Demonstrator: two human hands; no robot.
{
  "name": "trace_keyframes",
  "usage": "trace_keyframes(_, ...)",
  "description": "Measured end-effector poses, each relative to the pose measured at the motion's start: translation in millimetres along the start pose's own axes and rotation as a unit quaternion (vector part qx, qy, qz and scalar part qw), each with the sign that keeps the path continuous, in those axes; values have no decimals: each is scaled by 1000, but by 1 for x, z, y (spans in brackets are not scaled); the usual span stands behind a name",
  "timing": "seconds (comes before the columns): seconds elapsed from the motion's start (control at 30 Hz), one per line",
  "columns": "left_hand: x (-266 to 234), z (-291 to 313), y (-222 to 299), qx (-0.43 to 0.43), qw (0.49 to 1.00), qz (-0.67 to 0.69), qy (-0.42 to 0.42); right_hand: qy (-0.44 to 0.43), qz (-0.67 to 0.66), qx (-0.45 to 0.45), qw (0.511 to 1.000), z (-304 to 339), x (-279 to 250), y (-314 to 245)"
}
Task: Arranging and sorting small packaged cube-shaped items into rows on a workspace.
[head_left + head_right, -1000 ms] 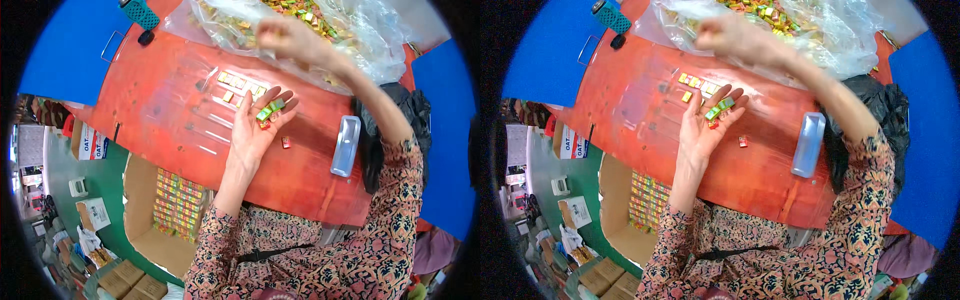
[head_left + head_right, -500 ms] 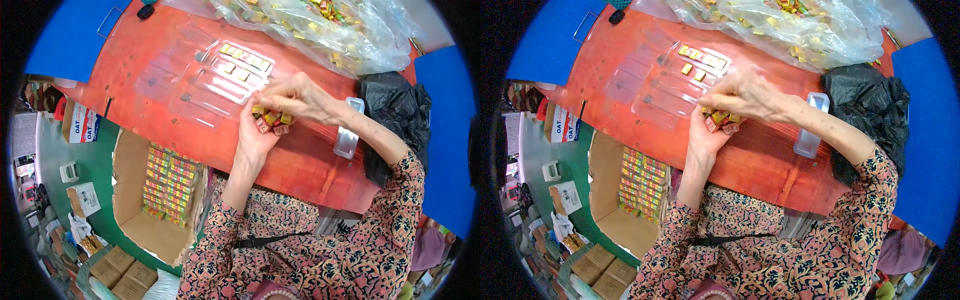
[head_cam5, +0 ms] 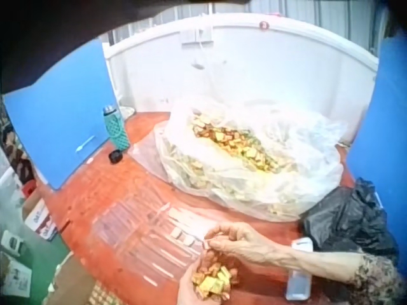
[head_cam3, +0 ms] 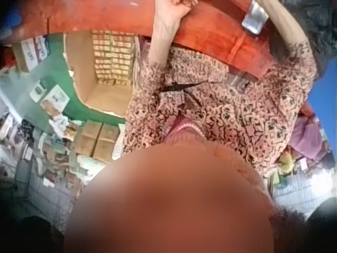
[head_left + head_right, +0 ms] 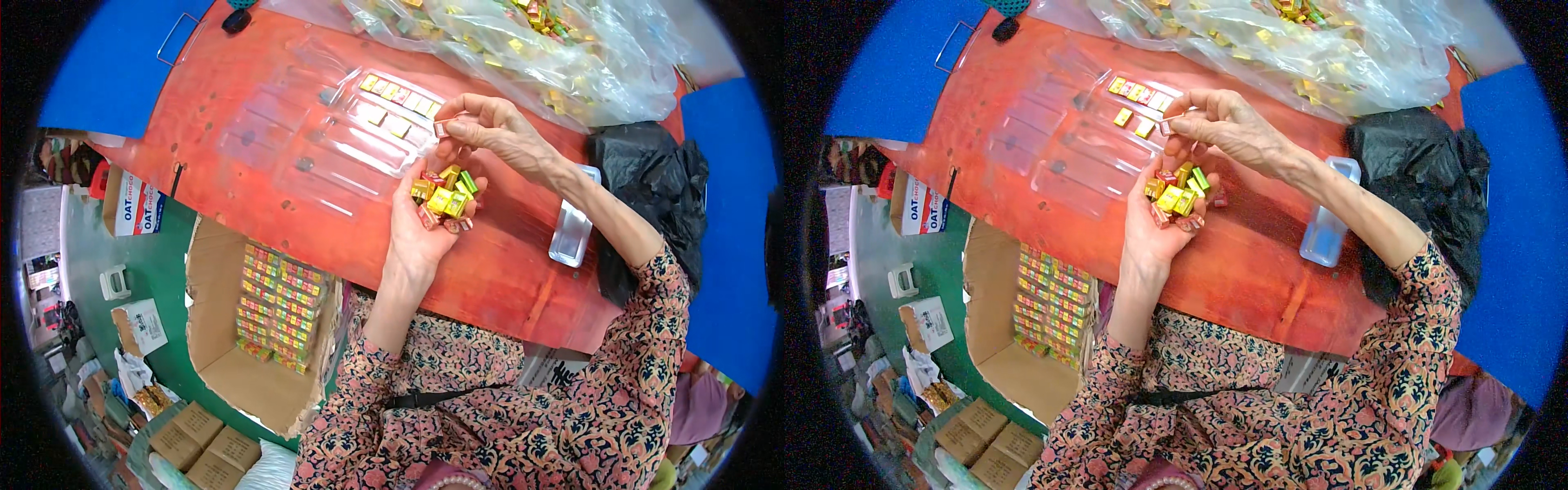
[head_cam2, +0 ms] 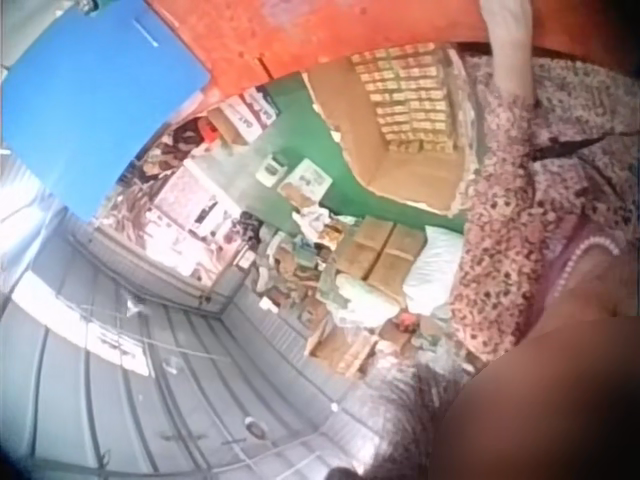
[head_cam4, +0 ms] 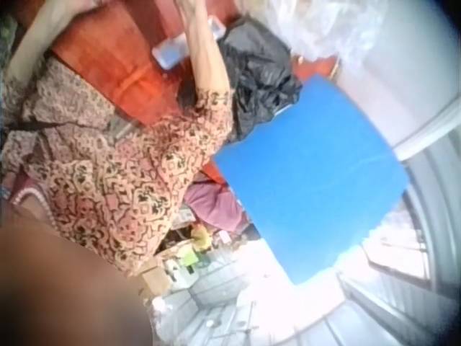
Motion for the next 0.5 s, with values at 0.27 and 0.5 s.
trace_keyframes(0.27, -13, 16, -5, -65, 994, 74, 48, -2, 140, -43, 989, -28, -3, -2)
trace_keyframes(0.5, -16, 23, -5, -53, 997, 56, 21, 26, 399, -168, 901, -74, 8, -17)
Point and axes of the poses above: each hand's wrist, its own z-axis away from the middle knuckle, its own x-axis out of the palm, y = z × x, the point moved 8 cm from there along -z, towards the middle knuckle, and after that the axes turned 11 degrees about -z, right-handed, at the moved point
